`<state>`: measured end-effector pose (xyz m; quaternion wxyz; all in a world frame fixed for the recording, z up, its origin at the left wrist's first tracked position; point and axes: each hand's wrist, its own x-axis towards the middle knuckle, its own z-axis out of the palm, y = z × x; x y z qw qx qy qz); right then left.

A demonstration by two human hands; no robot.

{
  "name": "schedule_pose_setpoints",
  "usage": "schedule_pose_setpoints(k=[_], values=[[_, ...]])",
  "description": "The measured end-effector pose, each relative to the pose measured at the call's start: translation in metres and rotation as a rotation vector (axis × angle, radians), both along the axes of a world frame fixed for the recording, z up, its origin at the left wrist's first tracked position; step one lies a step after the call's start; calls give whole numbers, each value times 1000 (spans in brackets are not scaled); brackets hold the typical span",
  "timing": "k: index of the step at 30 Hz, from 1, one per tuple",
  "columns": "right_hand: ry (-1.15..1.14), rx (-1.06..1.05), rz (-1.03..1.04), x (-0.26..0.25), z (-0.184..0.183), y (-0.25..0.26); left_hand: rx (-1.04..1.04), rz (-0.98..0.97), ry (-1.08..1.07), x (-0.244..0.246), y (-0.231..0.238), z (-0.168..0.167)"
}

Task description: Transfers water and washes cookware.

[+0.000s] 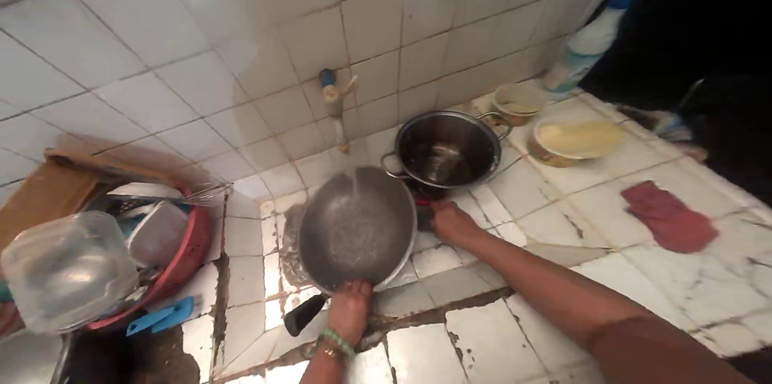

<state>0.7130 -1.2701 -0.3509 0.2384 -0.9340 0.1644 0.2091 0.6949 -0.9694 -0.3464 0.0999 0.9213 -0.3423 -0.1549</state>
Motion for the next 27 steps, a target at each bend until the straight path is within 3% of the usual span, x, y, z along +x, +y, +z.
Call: schedule_pose_setpoints(k=[3,6,9,12,14,16,19,22,25,27], values=[[-73,59,105,10,-40,-6,-327,94,-200,-6,15,31],[-54,141,1,15,-39,0,-533,244,-222,-4,27,77],[-163,402,-242,1,-11,2,-738,465,-141,3,36,120],[-507,641,-372,-10,46,17,-936,718,-17,12,34,147],[-763,699,-243,-4,80,50,-977,813,43,15,25,153],[-957,629,-41,6,108,102,-1014,872,78,17,11,151],[-1103,444,266,8,143,171,-1033,889,-76,13,-2,141],[-958,435,314,25,159,165,-984,885,-228,8,9,129],[-580,512,55,63,156,104,-1027,877,-283,3,18,120],[-463,525,-89,82,146,88,-1033,861,-310,5,22,118]])
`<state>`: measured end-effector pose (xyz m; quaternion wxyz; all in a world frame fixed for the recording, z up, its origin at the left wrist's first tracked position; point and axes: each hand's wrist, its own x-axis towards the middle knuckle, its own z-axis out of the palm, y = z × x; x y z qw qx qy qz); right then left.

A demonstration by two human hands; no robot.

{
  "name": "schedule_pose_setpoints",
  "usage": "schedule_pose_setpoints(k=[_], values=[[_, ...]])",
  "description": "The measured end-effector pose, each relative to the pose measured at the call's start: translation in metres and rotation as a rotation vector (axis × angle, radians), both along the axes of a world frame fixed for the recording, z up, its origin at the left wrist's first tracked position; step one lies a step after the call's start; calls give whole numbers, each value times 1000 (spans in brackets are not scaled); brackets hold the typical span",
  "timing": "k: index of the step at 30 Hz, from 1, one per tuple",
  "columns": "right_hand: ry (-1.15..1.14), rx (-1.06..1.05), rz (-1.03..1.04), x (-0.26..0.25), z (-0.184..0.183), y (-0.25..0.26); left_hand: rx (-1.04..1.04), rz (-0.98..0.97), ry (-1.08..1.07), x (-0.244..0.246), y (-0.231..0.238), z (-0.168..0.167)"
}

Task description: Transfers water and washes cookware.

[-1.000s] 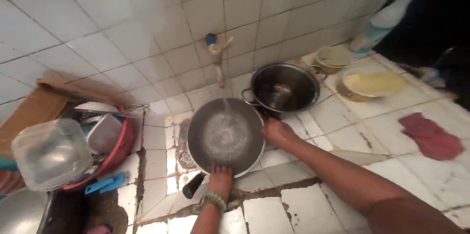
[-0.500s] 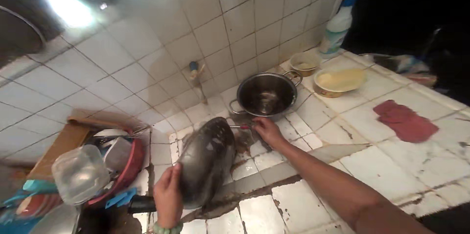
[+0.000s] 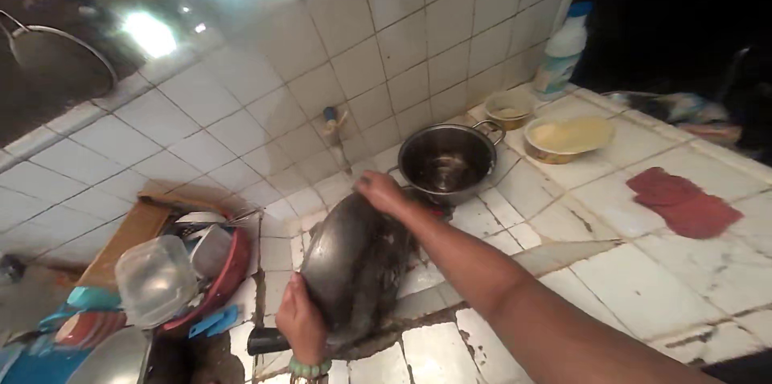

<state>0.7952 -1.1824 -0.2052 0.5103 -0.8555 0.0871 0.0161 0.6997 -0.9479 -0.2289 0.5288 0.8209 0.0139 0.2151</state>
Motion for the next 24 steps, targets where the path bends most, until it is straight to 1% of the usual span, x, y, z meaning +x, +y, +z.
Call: schedule_pose_setpoints(k=[1,2,5,6,8,9,11,14,17,20,23,24], values=[[-12,-42,18,-2,7,7,17,0,1,3,-1,1],[-90,-110,82,-9,16,23,30,2,8,5,-1,1],[-494,-280,330,-42,28,95,12,-39,-13,6,1,-1],[-543,-298,393,-46,31,105,-7,-59,-29,6,4,-3],[-450,-259,457,-38,38,101,-30,-64,-19,8,7,-2],[-404,-230,454,-31,39,94,-27,-56,-7,9,7,-2],[-347,-181,416,-21,37,82,-26,-43,13,10,8,-3],[-249,-73,310,-9,32,61,-85,-34,16,10,22,-8],[-180,117,139,7,-3,36,-134,-4,35,19,39,-14],[-110,240,-8,13,-52,21,-158,88,144,41,43,-16],[76,223,-195,2,-100,37,-151,197,291,67,46,-18],[89,185,-215,-5,-110,49,-138,235,338,75,43,-18]])
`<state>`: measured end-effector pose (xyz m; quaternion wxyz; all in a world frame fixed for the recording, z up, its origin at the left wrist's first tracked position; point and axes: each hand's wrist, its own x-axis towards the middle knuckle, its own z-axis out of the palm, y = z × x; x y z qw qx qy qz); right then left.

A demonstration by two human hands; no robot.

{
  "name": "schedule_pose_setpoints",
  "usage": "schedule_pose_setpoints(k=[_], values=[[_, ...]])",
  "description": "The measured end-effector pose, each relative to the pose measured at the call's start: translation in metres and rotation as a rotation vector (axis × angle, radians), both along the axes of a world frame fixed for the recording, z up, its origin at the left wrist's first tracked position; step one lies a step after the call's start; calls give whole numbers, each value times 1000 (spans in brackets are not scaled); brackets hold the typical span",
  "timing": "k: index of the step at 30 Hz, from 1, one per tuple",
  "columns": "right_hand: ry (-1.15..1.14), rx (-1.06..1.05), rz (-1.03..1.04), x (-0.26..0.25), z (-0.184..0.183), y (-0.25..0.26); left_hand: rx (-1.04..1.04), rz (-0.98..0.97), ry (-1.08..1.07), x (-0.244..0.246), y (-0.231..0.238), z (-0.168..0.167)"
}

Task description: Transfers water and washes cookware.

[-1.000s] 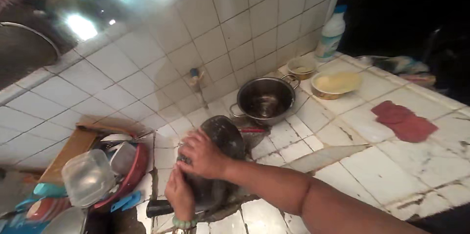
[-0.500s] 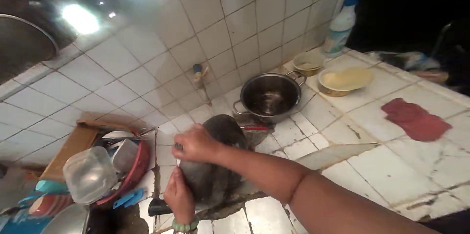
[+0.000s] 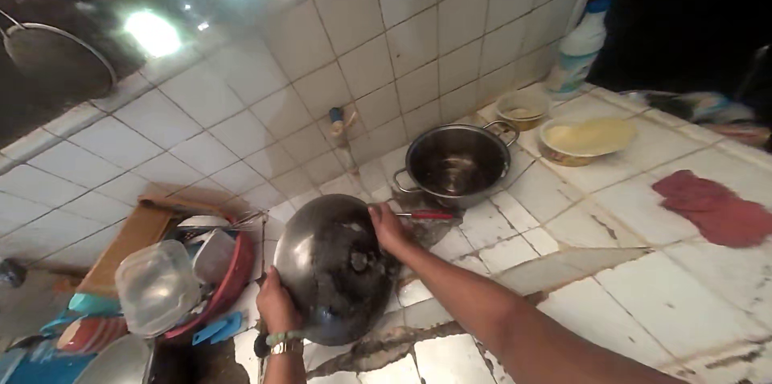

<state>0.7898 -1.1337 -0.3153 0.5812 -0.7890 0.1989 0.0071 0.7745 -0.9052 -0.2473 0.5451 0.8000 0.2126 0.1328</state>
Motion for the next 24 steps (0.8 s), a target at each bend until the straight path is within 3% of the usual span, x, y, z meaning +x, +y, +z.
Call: schedule_pose_setpoints(k=[2,4,6,10,12,17,20,21,22,24], values=[[-118,-106,102,-20,-3,33,60,30,88,16,-7,2],[-376,-205,256,-35,7,63,157,11,163,30,-16,7],[-559,-243,297,-22,19,65,234,-37,207,40,-26,15],[-53,-85,142,57,30,-14,299,-66,181,44,-42,26],[25,-83,96,71,28,-20,342,-82,186,46,-48,28],[-444,-301,250,14,34,52,404,-108,200,58,-50,24],[-897,-407,264,-46,-16,71,420,-131,201,61,-50,23],[-949,-454,212,-55,-38,61,427,-138,198,60,-49,23],[-881,-474,142,-55,-53,45,432,-141,192,60,-47,23],[-395,-329,85,-30,-44,-4,439,-146,188,58,-43,22]])
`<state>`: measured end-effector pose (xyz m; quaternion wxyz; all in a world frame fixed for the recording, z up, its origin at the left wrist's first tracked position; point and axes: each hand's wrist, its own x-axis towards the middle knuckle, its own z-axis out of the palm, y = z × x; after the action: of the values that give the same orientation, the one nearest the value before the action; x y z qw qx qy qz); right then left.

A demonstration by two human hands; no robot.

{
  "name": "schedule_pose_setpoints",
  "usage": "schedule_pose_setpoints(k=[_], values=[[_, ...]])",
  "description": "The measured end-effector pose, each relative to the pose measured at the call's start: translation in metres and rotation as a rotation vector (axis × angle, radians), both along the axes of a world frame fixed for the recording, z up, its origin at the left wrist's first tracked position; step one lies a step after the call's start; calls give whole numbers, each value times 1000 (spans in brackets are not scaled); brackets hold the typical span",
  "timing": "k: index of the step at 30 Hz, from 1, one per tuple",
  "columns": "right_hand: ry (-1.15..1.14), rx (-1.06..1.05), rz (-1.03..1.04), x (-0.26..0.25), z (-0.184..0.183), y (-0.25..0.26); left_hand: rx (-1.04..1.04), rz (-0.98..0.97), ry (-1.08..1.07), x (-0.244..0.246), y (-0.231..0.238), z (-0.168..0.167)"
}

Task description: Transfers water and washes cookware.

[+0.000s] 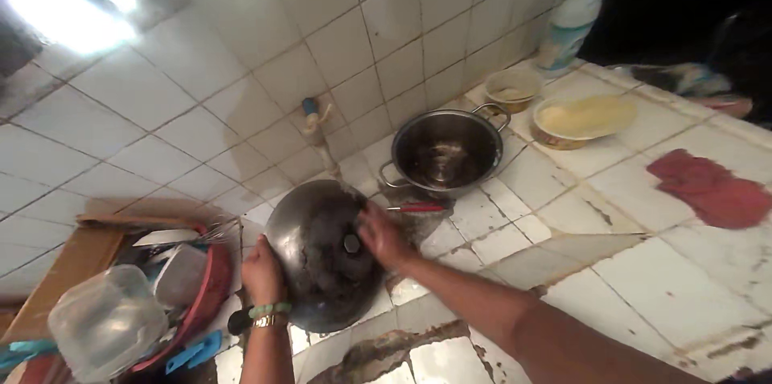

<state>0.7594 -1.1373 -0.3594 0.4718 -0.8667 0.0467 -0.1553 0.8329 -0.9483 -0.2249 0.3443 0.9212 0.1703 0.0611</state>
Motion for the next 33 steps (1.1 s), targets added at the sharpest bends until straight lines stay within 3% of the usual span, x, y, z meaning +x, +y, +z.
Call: schedule_pose_setpoints(k=[1,3,7,10,13,15,18,21,23,26,28,30,33], values=[[229,68,-32,23,12,-21,12,-4,0,-2,1,-1],[341,157,-62,64,38,-33,36,-8,5,-5,-3,3],[-27,17,117,65,77,35,112,-1,51,-6,-13,12],[-472,-162,281,3,43,73,101,-9,96,1,-7,10],[-623,-292,457,-43,-21,38,38,3,102,4,0,6],[-700,-368,475,-39,-39,23,19,15,96,4,1,4],[-568,-314,383,-14,33,59,4,-13,104,0,-2,6],[-76,-163,303,34,114,75,-48,-38,79,-11,-4,12],[-18,-133,300,38,114,77,-109,-16,75,-19,-3,14],[-332,-182,360,-23,56,87,-179,32,75,-22,6,8],[-467,-205,408,-43,39,92,-213,37,45,-20,11,3],[-449,-208,332,-25,60,99,-224,-7,-7,-22,12,-2],[-22,-75,307,42,126,70,-148,-31,-51,-32,6,2]])
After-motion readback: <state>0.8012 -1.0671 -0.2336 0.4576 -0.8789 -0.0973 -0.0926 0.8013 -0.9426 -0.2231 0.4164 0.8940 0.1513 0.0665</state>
